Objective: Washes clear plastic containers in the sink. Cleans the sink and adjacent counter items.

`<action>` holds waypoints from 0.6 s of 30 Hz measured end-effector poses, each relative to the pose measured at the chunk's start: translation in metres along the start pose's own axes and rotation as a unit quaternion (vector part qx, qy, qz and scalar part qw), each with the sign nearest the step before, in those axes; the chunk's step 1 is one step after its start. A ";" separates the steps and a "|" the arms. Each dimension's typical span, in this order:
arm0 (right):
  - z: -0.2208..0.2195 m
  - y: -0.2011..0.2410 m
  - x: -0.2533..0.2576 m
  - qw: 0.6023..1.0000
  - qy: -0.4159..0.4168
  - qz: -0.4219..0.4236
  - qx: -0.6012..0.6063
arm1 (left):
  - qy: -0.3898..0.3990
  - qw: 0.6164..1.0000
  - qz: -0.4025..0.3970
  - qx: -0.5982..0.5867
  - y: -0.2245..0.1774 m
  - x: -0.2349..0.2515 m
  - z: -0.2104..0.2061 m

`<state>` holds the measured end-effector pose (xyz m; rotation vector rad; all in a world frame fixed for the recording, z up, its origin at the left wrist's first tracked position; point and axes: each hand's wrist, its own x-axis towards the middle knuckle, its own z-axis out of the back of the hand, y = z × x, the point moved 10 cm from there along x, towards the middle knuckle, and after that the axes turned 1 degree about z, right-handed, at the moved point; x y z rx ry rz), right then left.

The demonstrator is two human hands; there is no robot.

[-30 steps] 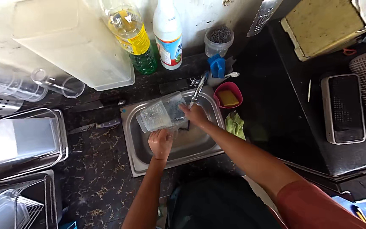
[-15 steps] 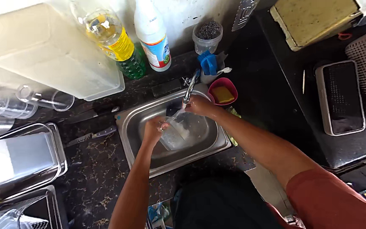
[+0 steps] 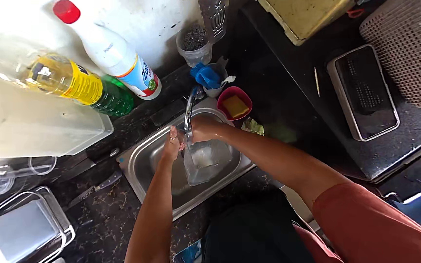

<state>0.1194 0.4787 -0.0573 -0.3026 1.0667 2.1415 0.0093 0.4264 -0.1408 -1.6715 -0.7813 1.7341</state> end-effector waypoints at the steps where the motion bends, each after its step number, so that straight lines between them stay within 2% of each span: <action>1: -0.001 0.000 0.001 1.000 -0.001 0.001 0.019 | 0.000 1.000 0.009 -0.001 0.001 0.000 -0.001; 6: 0.001 -0.010 0.003 0.991 0.000 0.069 0.115 | 0.032 0.999 0.009 0.006 -0.010 0.001 -0.015; 8: 0.004 -0.010 -0.001 0.988 0.018 0.097 0.121 | 0.047 0.999 0.004 0.007 -0.013 0.004 -0.018; 10: 0.008 -0.006 -0.005 0.988 0.001 0.115 0.099 | 0.050 0.999 0.007 0.000 -0.014 0.005 -0.018; 12: 0.008 -0.001 -0.005 0.991 -0.042 0.112 0.067 | 0.039 0.999 -0.002 0.004 -0.019 0.001 -0.016; 15: -0.005 -0.002 -0.004 0.998 -0.015 0.053 0.020 | 0.039 0.999 -0.031 0.013 -0.024 -0.011 -0.008; 18: -0.013 -0.018 0.003 0.998 -0.025 0.046 -0.016 | 0.010 0.999 -0.029 0.011 -0.019 -0.024 0.019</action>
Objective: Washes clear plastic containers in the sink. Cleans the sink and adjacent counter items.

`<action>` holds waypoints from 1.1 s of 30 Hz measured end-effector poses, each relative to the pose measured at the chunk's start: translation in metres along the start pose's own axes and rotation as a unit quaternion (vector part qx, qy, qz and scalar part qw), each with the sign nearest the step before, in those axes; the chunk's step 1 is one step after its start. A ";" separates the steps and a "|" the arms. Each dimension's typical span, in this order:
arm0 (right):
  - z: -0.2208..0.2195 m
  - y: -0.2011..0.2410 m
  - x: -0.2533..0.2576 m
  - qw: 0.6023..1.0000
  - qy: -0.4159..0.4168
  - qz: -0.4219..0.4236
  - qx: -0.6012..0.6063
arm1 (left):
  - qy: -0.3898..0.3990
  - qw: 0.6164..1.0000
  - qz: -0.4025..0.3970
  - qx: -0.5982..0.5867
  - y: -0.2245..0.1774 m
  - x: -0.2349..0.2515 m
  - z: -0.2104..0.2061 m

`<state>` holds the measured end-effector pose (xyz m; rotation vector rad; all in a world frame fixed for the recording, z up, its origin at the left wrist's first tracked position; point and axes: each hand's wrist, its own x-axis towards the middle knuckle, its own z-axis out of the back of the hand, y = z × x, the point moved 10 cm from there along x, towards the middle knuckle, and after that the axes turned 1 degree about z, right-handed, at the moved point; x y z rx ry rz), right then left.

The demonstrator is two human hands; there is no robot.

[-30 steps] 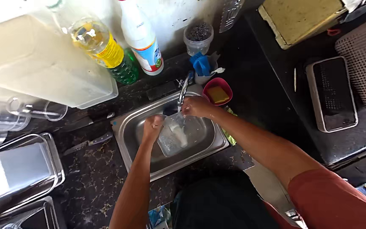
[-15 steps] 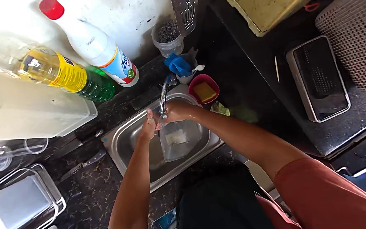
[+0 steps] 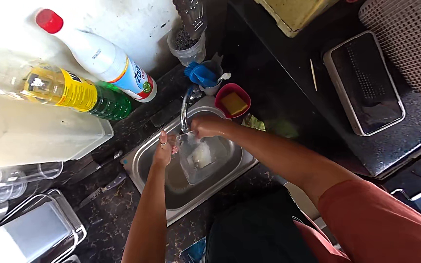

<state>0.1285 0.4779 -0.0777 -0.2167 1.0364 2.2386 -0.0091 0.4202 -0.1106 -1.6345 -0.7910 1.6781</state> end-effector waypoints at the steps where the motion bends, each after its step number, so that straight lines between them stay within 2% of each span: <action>1: 0.002 0.000 0.002 1.000 -0.018 0.011 -0.007 | -0.009 1.000 -0.001 0.006 0.001 -0.002 0.008; 3: 0.002 0.023 0.002 0.998 -0.032 0.046 0.028 | -0.001 0.999 -0.007 0.050 0.007 -0.009 0.014; 5: -0.004 0.040 0.008 0.983 -0.037 0.097 0.150 | 0.001 0.993 -0.007 0.114 0.006 -0.017 0.014; 6: -0.008 0.037 0.010 0.975 -0.031 0.097 0.195 | -0.010 0.991 0.014 0.135 0.008 -0.022 0.017; 9: -0.019 -0.003 0.012 0.970 -0.049 0.032 0.234 | -0.054 0.968 0.104 0.223 0.015 -0.037 0.032; 11: -0.031 -0.024 0.012 0.953 -0.067 -0.031 0.293 | -0.047 0.924 0.145 0.351 0.015 -0.045 0.033; 14: -0.058 -0.018 0.004 0.880 -0.023 -0.121 0.459 | 0.001 0.856 0.214 0.470 0.023 -0.048 0.025; 18: -0.085 -0.018 0.002 0.801 -0.011 -0.160 0.577 | 0.046 0.814 0.292 0.500 0.026 -0.054 0.017; 22: -0.093 -0.013 -0.002 0.683 0.003 -0.189 0.706 | 0.079 0.761 0.324 0.556 0.022 -0.057 0.011; 24: -0.092 -0.012 -0.003 0.658 0.004 -0.196 0.727 | 0.077 0.742 0.335 0.575 0.016 -0.058 0.012; 26: -0.087 -0.006 -0.005 0.643 0.004 -0.193 0.741 | 0.066 0.736 0.347 0.578 0.009 -0.059 0.016; 30: -0.081 -0.006 -0.008 0.609 -0.014 -0.194 0.769 | 0.041 0.747 0.367 0.553 0.005 -0.063 0.031; 33: -0.083 -0.009 -0.009 0.577 -0.032 -0.197 0.792 | 0.026 0.773 0.353 0.526 0.004 -0.064 0.040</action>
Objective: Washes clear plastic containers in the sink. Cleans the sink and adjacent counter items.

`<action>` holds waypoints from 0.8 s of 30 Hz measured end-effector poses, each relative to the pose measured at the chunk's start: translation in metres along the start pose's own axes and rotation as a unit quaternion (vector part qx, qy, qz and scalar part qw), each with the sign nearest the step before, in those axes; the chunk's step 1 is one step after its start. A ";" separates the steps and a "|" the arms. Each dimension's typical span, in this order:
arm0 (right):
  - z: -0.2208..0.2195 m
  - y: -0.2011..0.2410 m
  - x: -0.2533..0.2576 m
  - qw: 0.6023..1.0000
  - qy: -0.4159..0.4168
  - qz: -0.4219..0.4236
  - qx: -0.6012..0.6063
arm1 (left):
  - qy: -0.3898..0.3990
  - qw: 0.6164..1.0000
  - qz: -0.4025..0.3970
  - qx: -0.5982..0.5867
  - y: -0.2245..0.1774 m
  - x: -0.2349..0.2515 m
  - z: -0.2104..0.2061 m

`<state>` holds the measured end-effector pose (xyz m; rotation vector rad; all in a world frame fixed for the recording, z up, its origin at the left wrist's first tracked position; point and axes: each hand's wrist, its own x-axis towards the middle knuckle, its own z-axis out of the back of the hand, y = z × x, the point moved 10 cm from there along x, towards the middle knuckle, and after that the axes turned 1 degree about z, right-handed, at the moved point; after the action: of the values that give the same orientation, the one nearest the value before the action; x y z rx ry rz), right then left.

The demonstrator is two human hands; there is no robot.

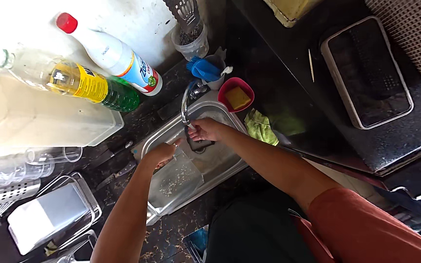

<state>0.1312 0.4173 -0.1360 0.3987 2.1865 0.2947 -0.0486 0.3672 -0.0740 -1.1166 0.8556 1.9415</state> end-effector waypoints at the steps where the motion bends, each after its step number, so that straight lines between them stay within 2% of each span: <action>1: 0.000 0.000 -0.002 1.000 -0.011 0.004 0.021 | -0.012 1.000 -0.014 -0.024 0.001 -0.001 0.003; 3: -0.009 0.004 -0.011 0.999 -0.017 0.011 0.040 | -0.038 0.991 -0.077 -0.102 0.001 -0.005 0.011; 6: -0.039 0.014 -0.037 0.997 0.060 0.006 -0.055 | -0.092 0.947 -0.184 -0.248 0.001 -0.006 0.017; 8: -0.033 0.026 -0.043 0.993 0.004 0.037 -0.111 | -0.110 0.915 -0.219 -0.321 -0.002 -0.003 0.016; 10: -0.026 0.035 -0.048 0.989 -0.029 0.062 -0.130 | -0.103 0.890 -0.241 -0.372 -0.010 -0.003 0.013; 16: -0.025 0.052 -0.062 0.983 -0.008 0.079 -0.166 | -0.099 0.847 -0.283 -0.439 -0.022 -0.012 0.011; 20: 0.014 0.075 -0.077 0.926 -0.140 0.200 -0.289 | -0.106 0.837 -0.294 -0.448 -0.011 -0.031 0.004; 22: 0.033 0.054 -0.089 0.945 -0.155 0.149 -0.246 | -0.059 0.839 -0.325 -0.432 -0.016 -0.059 -0.010; 24: 0.035 0.015 -0.086 0.981 -0.119 0.056 -0.142 | -0.007 0.837 -0.358 -0.414 -0.032 -0.081 -0.038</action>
<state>0.2104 0.4010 -0.0890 0.3768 1.8576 0.5823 0.0230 0.3313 -0.0226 -1.5887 -0.4862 1.6261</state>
